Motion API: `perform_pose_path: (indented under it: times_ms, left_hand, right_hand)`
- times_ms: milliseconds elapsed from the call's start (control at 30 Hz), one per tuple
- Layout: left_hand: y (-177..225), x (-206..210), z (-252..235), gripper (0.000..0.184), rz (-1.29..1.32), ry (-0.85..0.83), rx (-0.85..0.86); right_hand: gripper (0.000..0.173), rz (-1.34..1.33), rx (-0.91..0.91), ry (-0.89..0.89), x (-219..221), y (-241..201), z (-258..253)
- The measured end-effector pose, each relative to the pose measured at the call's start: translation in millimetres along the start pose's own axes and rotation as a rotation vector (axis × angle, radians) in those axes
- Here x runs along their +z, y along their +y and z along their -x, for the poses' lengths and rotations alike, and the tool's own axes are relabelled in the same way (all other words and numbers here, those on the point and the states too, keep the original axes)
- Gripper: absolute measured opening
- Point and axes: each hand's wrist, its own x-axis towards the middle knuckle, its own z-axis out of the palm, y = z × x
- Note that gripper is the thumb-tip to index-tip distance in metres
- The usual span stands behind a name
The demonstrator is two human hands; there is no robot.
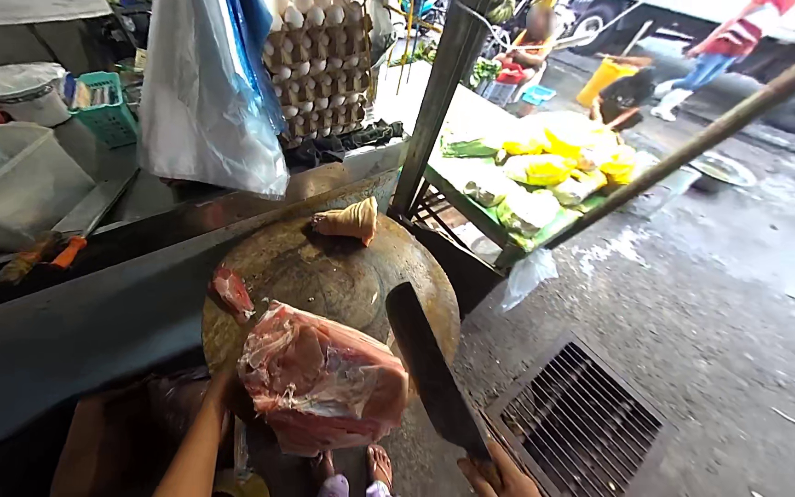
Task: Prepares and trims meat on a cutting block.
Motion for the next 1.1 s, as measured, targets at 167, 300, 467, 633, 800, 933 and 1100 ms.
perform_pose_path:
  times_ms: [167, 300, 467, 633, 800, 933, 1100]
  left_hand:
    - [-19.9, -2.2, -17.5, 0.041, -0.115, -0.044, 0.109]
    - [-3.0, -0.4, 1.4, 0.043, 0.085, -0.085, -0.085]
    - [-2.8, 3.2, 1.8, 0.049, 0.459, -0.144, -0.022]
    - [-16.0, -8.1, -11.4, 0.046, 0.793, -0.174, 0.05]
    - [-18.7, -70.0, -2.5, 0.05, 0.833, -0.081, 0.234]
    - [27.6, -113.4, 44.8, 0.05, 0.337, 0.257, 0.329]
    - [54.8, -90.6, 85.7, 0.083, -0.255, 0.519, 0.49]
  right_hand:
    - [0.032, -0.112, 0.34, -0.003, 24.6, -6.6, -30.7]
    - [0.03, -0.254, 0.415, -0.038, 65.0, -23.4, -33.9]
    - [0.033, -0.354, 0.428, 0.013, 93.1, -52.3, -50.3]
    - [0.035, -0.381, 0.435, -0.061, 109.6, -69.2, -68.1]
    - [0.059, -0.294, 0.323, -0.212, 154.8, -83.1, -101.8]
    - [0.042, -0.177, 0.302, -0.321, 179.5, -106.2, -129.8]
    - [0.043, -0.079, 0.238, -0.365, 175.7, -115.7, -130.7]
